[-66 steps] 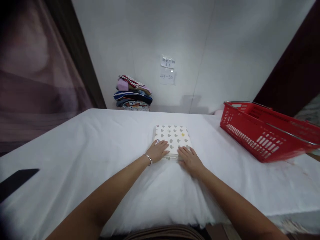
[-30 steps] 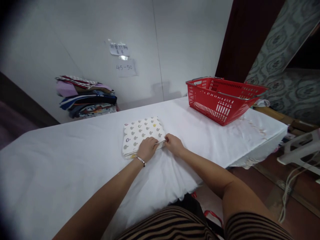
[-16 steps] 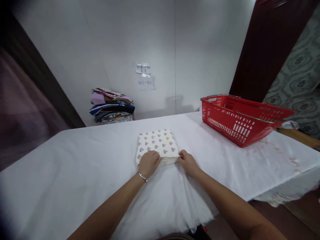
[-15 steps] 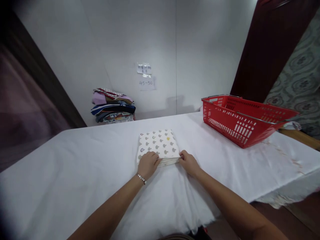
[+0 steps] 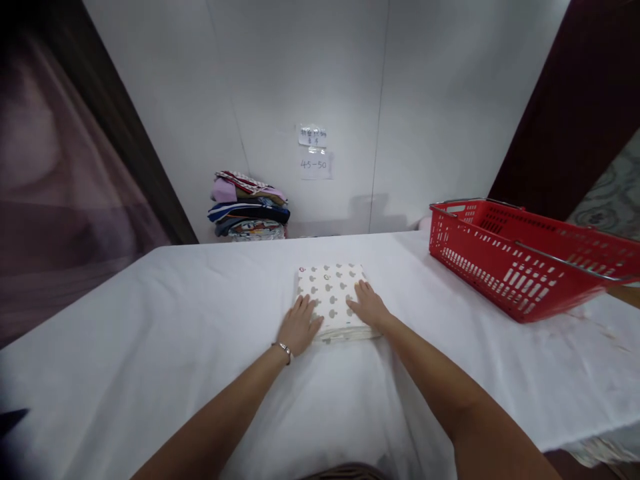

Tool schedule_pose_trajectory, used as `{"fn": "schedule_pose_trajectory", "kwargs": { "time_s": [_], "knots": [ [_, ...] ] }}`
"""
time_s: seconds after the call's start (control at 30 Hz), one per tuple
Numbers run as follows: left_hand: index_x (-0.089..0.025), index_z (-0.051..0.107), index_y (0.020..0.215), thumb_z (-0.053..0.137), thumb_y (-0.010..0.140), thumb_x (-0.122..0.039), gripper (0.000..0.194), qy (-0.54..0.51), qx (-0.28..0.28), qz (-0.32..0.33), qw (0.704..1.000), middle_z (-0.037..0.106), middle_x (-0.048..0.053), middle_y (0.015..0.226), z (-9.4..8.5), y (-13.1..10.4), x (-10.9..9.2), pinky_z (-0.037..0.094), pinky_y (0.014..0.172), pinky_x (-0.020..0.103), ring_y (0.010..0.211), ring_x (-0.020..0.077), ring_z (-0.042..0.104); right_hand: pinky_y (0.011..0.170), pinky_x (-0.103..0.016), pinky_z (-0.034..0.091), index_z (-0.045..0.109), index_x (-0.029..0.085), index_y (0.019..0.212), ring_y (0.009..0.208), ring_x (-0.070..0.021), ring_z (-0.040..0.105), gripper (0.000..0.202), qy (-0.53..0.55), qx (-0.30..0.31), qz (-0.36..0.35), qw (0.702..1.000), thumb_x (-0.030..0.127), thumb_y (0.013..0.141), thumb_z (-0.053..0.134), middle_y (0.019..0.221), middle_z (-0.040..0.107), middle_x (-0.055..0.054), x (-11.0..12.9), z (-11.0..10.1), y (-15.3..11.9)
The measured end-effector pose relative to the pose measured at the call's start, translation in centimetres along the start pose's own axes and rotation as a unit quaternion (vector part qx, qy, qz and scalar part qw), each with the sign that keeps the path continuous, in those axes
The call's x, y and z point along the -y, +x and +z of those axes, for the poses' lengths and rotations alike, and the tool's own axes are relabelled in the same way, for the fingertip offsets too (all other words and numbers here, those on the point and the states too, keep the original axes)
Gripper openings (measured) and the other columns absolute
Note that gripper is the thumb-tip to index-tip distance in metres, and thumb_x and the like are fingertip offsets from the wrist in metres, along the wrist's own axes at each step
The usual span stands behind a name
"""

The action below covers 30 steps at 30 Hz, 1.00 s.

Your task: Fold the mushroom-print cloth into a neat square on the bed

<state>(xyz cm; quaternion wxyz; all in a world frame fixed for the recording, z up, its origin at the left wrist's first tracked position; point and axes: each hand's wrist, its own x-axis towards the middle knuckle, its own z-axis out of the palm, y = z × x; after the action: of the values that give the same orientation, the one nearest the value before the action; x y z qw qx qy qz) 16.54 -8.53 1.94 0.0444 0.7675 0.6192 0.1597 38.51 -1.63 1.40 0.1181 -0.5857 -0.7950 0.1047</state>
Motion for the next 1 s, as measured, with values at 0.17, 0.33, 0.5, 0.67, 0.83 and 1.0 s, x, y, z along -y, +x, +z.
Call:
{"fn": "schedule_pose_trajectory", "kwargs": {
  "time_s": [0.17,0.33,0.5,0.67,0.83,1.0],
  "knots": [
    [-0.023,0.032,0.137,0.028,0.09,-0.048,0.053,-0.032,0.021,-0.025,0.999,0.019,0.006,0.15,1.6,-1.2,0.5,0.021,0.108,0.048,0.138,0.0241,0.01,0.106,-0.044,0.023,0.025,0.013,0.141,0.138,-0.0262,0.009,0.065,-0.014,0.014,0.009,1.0,0.05,0.089,0.033,0.15,0.015,-0.013,-1.6,1.8,-0.6],
    [-0.022,0.04,0.133,0.034,0.087,-0.052,0.055,-0.077,0.074,-0.026,0.994,0.024,0.009,0.148,0.1,0.3,1.0,0.026,0.105,0.049,0.137,0.0267,0.015,0.105,-0.052,0.02,0.03,0.018,0.139,0.137,-0.0286,0.012,0.061,-0.037,0.018,0.021,0.999,0.052,0.089,0.032,0.149,0.02,-0.012,-0.6,0.6,0.5],
    [-0.02,0.041,0.131,0.033,0.086,-0.054,0.057,-0.079,0.038,-0.05,0.995,0.02,0.011,0.149,-0.9,3.8,1.7,0.028,0.104,0.048,0.137,0.0277,0.014,0.106,-0.045,0.019,0.028,0.016,0.14,0.138,-0.027,0.008,0.064,-0.031,-0.032,0.001,0.999,0.055,0.089,0.03,0.15,0.015,-0.013,-0.2,-0.1,5.9],
    [-0.012,0.036,0.134,0.036,0.086,-0.046,0.059,-0.039,0.048,-0.064,0.996,0.019,0.015,0.149,1.3,4.7,1.3,0.028,0.105,0.047,0.138,0.0297,0.007,0.107,-0.046,0.017,0.029,0.017,0.139,0.137,-0.0258,0.011,0.062,-0.054,0.008,0.002,0.998,0.054,0.09,0.027,0.149,0.019,-0.011,-1.0,1.3,9.2],
    [-0.014,0.037,0.133,0.035,0.086,-0.047,0.057,-0.063,0.033,-0.062,0.996,0.019,0.012,0.149,2.1,4.0,1.2,0.028,0.106,0.045,0.138,0.0281,0.006,0.107,-0.049,0.017,0.033,0.018,0.137,0.137,-0.026,0.012,0.06,-0.052,0.013,-0.001,0.999,0.053,0.089,0.03,0.149,0.021,-0.01,-1.7,1.9,9.4],
    [-0.015,0.037,0.132,0.031,0.088,-0.049,0.056,-0.147,-0.019,-0.136,0.98,0.027,0.013,0.146,1.8,4.8,3.1,0.035,0.102,0.038,0.134,0.025,0.026,0.108,-0.043,0.02,0.036,0.011,0.136,0.136,-0.0261,0.016,0.061,0.109,-0.039,0.063,0.991,0.047,0.087,0.039,0.147,0.022,-0.015,-2.5,1.0,9.7]
  ]
}}
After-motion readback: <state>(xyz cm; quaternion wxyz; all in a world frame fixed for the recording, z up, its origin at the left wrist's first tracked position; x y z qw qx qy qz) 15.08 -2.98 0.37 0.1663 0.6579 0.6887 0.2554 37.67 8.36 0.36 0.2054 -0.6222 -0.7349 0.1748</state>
